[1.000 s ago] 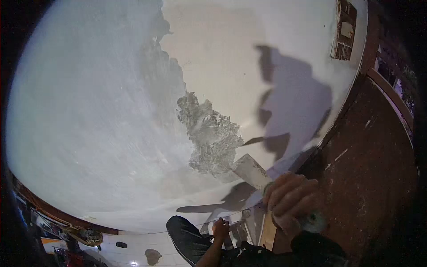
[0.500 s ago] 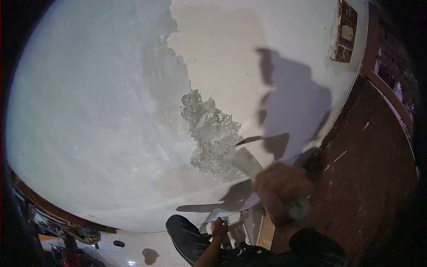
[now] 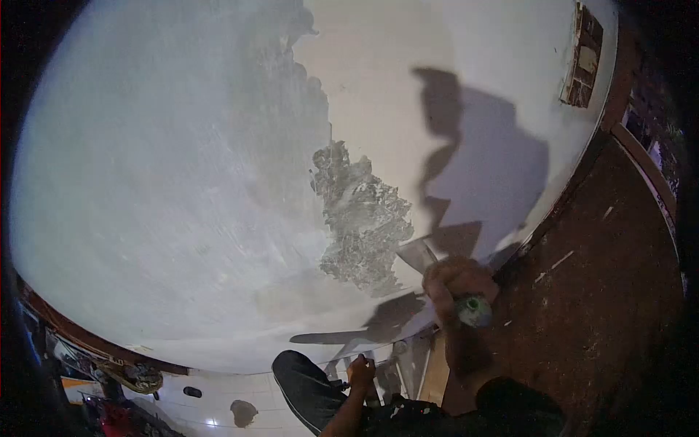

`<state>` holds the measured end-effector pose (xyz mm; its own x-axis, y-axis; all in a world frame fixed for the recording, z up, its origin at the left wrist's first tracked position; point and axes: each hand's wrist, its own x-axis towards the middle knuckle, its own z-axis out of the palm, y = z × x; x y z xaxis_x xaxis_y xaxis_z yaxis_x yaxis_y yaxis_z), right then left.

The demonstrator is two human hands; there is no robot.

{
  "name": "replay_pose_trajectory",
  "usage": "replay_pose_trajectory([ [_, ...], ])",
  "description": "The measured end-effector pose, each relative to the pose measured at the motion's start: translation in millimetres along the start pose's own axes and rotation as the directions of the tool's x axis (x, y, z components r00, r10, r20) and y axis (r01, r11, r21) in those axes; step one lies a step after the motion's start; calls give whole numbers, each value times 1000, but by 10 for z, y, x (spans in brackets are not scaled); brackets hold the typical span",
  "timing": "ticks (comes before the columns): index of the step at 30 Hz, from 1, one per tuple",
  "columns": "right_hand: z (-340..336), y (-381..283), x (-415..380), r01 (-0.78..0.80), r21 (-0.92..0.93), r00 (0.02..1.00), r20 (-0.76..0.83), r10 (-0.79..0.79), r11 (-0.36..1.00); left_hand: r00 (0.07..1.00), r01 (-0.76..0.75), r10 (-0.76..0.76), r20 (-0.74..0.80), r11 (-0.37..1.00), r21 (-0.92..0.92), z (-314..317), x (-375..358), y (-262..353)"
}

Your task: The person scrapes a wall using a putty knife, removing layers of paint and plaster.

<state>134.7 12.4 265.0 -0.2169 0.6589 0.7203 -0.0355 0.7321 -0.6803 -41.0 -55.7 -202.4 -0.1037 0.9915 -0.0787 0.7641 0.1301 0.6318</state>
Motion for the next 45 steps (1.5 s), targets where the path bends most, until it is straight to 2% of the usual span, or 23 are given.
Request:
replay_pose_trajectory([
  [2,-64,323,-235,194,176,980,-76,-183,965,990,-93,97,-102,995,45,194,-3,-166],
  [4,-85,372,-336,326,156,944,-103,-313,932,999,-18,-2,-51,920,-392,517,-4,-422],
  [6,-20,60,-294,383,-30,920,-81,-384,923,955,-274,275,-111,961,21,532,-9,-508],
  [9,126,78,-232,451,-218,841,-218,-494,865,998,-42,37,-46,993,-112,-106,-55,103],
  [10,232,393,-199,466,-229,760,-391,-519,855,992,-86,78,-99,993,-82,-44,-90,12],
  [12,257,503,-49,524,-138,732,-432,-527,840,960,-179,169,-223,984,-27,160,-5,-119],
  [15,-18,106,-32,489,168,870,-30,-491,856,993,-58,48,-110,994,-95,167,-33,-108],
  [16,-85,-3,-8,444,267,867,114,-486,855,984,-136,121,-131,985,-110,179,-18,-142],
  [18,-85,21,-49,375,235,892,172,-418,897,995,-60,58,-79,998,-15,-9,-54,25],
  [22,88,723,-449,194,-264,938,-230,-257,945,994,-69,69,-81,998,2,47,-49,-21],
  [24,-114,775,-150,127,193,967,194,-165,973,981,-134,129,-143,991,-26,159,55,-111],
  [26,-264,681,0,-110,561,803,537,-259,821,994,-82,72,-77,987,-141,160,-52,-142],
  [28,-97,562,3,96,405,933,283,-224,909,999,-45,35,-40,959,-281,333,-21,-290],
  [30,87,390,20,245,171,969,1,-249,954,995,-53,42,-92,991,-127,256,5,-163],
  [31,38,271,-10,-16,538,991,120,-57,843,992,-56,51,-111,998,-41,169,-25,-124],
  [32,-9,152,-42,-277,889,960,239,148,365,994,-65,64,-85,998,-11,193,0,-150],
  [33,-56,32,-78,-327,940,879,339,335,-93,990,-98,91,-109,993,-62,191,105,-134],
  [35,88,-80,-282,-194,865,882,360,302,-463,985,-150,134,-108,977,-154,150,-22,-160],
  [38,260,-113,-462,-1,490,899,381,214,-872,984,-125,101,-147,979,-159,97,-43,-58],
  [40,233,-40,-436,-161,622,938,338,77,-766,981,-137,111,-158,976,-167,94,-43,-36],
  [42,13,292,-298,-376,926,918,367,-154,-35,976,-162,140,-166,979,-122,111,-50,-99],
  [43,-130,502,-178,-329,862,863,441,-248,386,968,-200,184,-171,977,-78,246,-11,-243],
  [45,-113,469,-56,-120,708,862,422,-281,696,948,-269,265,-178,963,3,297,28,-275],
])
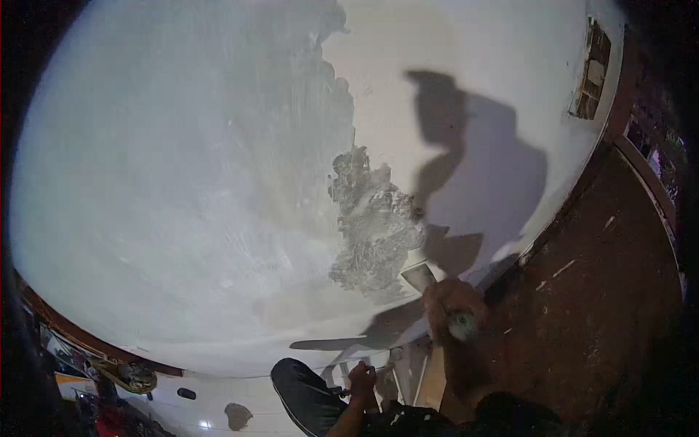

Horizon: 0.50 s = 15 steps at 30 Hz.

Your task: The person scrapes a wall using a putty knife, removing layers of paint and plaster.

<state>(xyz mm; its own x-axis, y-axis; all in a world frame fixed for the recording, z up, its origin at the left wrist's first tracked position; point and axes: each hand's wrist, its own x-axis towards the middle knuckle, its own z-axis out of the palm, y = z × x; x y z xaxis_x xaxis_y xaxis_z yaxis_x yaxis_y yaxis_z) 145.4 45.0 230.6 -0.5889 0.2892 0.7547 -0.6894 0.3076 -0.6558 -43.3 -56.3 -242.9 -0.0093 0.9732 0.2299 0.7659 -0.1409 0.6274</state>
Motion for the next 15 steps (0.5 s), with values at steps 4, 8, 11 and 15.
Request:
replay_pose_trajectory([
  [4,213,-64,50,89,-299,986,-112,-127,950,971,228,-225,86,973,-31,-179,35,198],
  [8,106,91,-82,-9,-337,952,-292,-95,941,974,214,-211,81,976,-35,-175,43,180],
  [11,348,18,-205,-39,-335,936,-342,-83,942,930,323,-308,203,945,-45,-130,40,140],
  [15,689,-75,-184,-77,-513,930,-345,-123,855,952,277,-274,135,961,-5,-282,75,303],
])
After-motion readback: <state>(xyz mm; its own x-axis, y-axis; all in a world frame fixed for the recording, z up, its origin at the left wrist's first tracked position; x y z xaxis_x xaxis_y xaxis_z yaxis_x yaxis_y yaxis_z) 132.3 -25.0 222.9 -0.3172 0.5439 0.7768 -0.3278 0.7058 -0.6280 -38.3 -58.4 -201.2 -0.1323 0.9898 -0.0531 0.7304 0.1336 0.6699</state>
